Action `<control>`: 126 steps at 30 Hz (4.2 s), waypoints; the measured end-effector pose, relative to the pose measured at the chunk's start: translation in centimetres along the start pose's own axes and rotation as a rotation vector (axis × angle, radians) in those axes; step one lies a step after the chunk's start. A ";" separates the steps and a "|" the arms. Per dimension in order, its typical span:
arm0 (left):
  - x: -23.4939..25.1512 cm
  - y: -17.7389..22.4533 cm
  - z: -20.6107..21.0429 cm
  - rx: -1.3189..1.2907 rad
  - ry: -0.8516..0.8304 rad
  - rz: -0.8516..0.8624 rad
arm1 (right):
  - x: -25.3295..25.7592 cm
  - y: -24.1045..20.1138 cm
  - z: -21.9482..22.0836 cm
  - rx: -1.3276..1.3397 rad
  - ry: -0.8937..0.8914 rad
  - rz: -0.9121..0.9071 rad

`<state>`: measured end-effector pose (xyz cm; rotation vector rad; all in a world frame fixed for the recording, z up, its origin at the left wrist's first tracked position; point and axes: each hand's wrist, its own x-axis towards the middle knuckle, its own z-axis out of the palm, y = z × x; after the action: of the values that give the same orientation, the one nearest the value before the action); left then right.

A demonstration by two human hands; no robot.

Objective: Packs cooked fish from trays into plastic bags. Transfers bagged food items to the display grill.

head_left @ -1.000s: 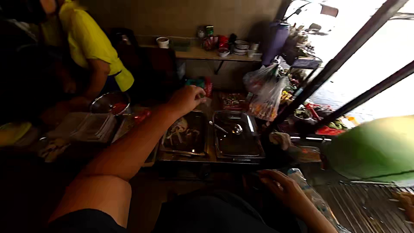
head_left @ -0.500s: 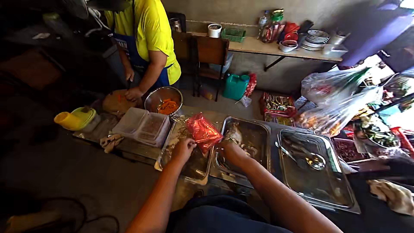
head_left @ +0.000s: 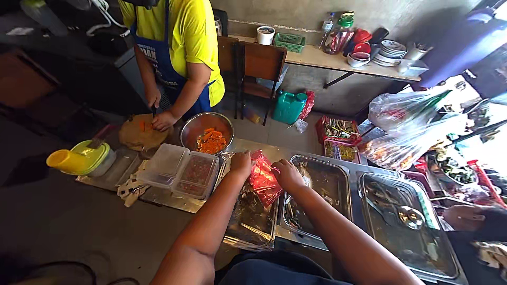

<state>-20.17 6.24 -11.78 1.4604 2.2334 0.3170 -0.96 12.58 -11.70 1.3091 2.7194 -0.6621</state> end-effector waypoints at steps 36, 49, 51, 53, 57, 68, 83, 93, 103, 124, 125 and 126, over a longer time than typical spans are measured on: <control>-17.4 12.4 4.8 -1.369 -0.192 0.111 | -16.2 7.9 -5.2 0.693 0.166 -0.204; -16.6 16.1 3.0 -1.102 -0.142 0.380 | -18.2 10.6 -7.3 0.787 0.145 -0.355; -16.6 16.1 2.6 -1.164 -0.092 0.395 | -18.4 11.2 -8.0 0.827 0.131 -0.307; -16.9 16.1 2.4 -1.373 -0.119 0.351 | -18.3 12.0 -8.2 0.747 0.189 -0.222; -17.3 16.6 3.5 -1.715 -0.303 0.283 | -18.3 11.8 -7.7 0.776 0.274 -0.081; -14.6 16.5 7.7 -0.666 0.462 0.231 | -18.9 9.1 -7.2 1.032 0.080 -0.239; -13.8 15.9 8.7 -0.946 0.101 0.242 | -18.4 10.0 -7.3 1.168 0.056 -0.062; -15.2 17.6 10.6 -0.840 0.395 0.194 | -18.4 6.9 -6.4 0.257 0.369 0.089; -14.3 14.7 9.0 -0.707 0.367 0.636 | -17.5 9.8 -5.1 0.499 0.513 0.088; -11.4 6.9 5.3 -0.187 0.602 0.153 | -23.2 18.8 0.3 0.087 -0.154 0.375; -11.4 6.9 5.5 -0.182 0.591 0.155 | -23.0 18.8 -0.3 0.035 -0.119 0.356; -11.5 6.9 5.6 -0.180 0.578 0.157 | -22.7 18.8 -1.1 -0.012 -0.081 0.337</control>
<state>-8.00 -1.60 -10.93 1.5921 2.4272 1.0815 27.94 6.66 -12.22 1.6439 2.3531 -0.6458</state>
